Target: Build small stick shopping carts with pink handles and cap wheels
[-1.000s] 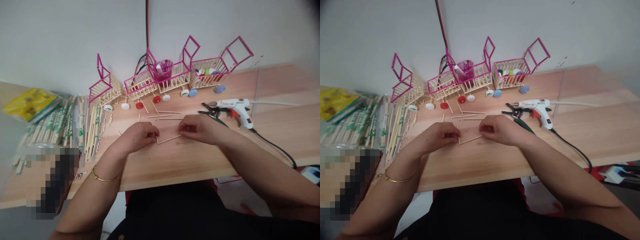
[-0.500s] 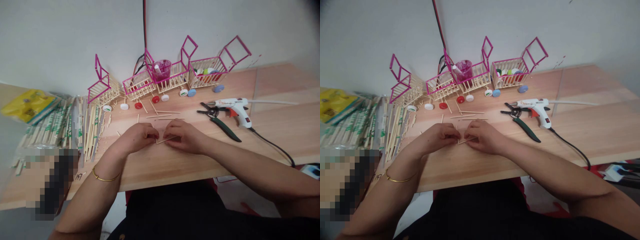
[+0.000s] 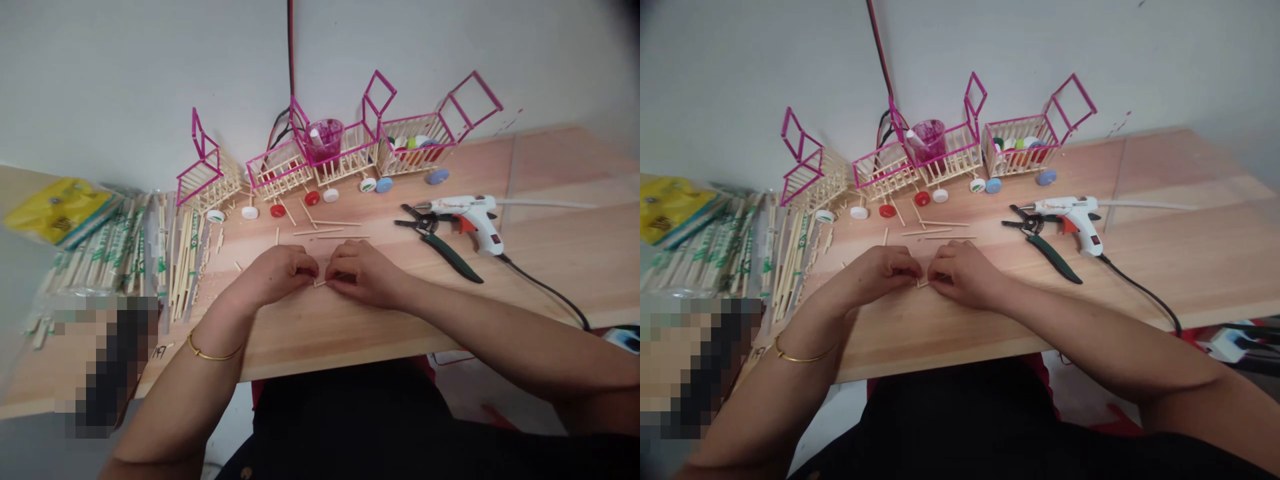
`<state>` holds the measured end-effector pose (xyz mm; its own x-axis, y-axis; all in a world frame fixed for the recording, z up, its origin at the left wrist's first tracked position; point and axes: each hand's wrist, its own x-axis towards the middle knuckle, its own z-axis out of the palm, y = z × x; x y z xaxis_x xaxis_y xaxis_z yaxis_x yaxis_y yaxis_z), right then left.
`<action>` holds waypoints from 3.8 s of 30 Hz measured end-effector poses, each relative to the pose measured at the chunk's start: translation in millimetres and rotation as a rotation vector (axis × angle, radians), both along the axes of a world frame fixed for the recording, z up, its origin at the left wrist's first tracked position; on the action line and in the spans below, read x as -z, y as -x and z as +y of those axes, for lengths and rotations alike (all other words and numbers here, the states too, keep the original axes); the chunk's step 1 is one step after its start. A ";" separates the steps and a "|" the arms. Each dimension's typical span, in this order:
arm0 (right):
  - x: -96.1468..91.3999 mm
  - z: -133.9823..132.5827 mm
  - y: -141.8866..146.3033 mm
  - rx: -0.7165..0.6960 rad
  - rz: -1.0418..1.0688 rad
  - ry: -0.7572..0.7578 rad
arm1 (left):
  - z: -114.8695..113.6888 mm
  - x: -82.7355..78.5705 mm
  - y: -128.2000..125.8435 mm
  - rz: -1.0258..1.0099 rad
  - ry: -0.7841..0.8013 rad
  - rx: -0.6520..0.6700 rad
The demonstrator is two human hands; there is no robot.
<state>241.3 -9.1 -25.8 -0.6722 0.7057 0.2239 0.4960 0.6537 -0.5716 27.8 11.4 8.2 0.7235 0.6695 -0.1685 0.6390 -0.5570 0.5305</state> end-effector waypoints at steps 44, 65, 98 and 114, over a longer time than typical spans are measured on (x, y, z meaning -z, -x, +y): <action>-6.0 36.1 -41.7 0.351 0.075 -0.030 | 10.2 0.0 11.4 -0.053 -0.233 -0.444; -4.7 32.5 -25.1 0.085 -0.184 -0.082 | 3.0 -3.1 3.1 -0.001 -0.146 -0.352; -30.0 -5.2 -173.9 1.149 -0.315 0.397 | 4.8 1.1 4.4 -0.026 -0.129 -0.376; -72.7 5.6 -69.1 0.312 0.884 0.898 | -2.1 -12.1 1.0 0.195 0.063 -0.493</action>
